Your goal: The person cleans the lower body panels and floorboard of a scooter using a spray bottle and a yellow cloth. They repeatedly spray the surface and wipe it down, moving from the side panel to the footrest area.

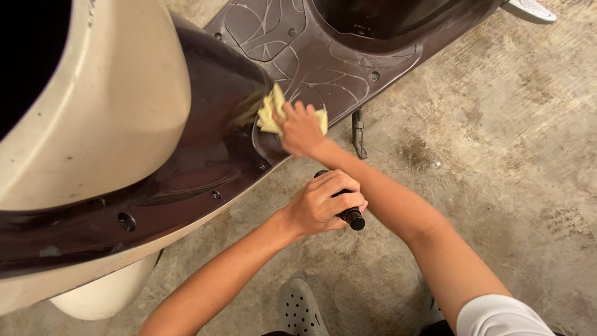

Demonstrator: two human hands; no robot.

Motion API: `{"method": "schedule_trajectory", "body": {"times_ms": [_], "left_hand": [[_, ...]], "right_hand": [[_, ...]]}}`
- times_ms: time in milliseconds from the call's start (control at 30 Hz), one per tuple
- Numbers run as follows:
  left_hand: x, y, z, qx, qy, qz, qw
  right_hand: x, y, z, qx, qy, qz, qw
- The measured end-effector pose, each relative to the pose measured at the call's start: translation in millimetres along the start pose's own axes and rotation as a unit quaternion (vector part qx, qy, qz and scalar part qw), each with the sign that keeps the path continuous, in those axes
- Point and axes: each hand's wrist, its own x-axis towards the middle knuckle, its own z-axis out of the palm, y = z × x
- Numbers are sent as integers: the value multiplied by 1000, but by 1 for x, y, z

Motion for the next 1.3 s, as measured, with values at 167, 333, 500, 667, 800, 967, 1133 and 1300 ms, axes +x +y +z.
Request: {"method": "schedule_trajectory", "body": {"times_ms": [167, 333, 500, 667, 800, 967, 1133, 1300], "left_hand": [[4, 3, 4, -8, -10, 13, 1000], [3, 0, 13, -10, -3, 16, 1000], [7, 4, 14, -9, 3, 27, 1000], [9, 6, 11, -21, -4, 28, 999], [4, 3, 9, -22, 3, 27, 999], [5, -5, 14, -37, 0, 36, 999], [6, -4, 13, -26, -2, 26, 999], [9, -6, 17, -24, 5, 20, 999]], "right_hand": [[-29, -6, 3, 217, -163, -78, 959], [-12, 61, -25, 423, -187, -59, 885], [14, 19, -10, 188, -18, 101, 977], [-33, -26, 9, 159, -94, -51, 982], [-80, -23, 13, 228, -36, -96, 968], [-101, -36, 18, 188, 101, -127, 969], [-73, 0, 9, -73, 73, -163, 981], [-21, 42, -2, -172, 54, -95, 979]]}}
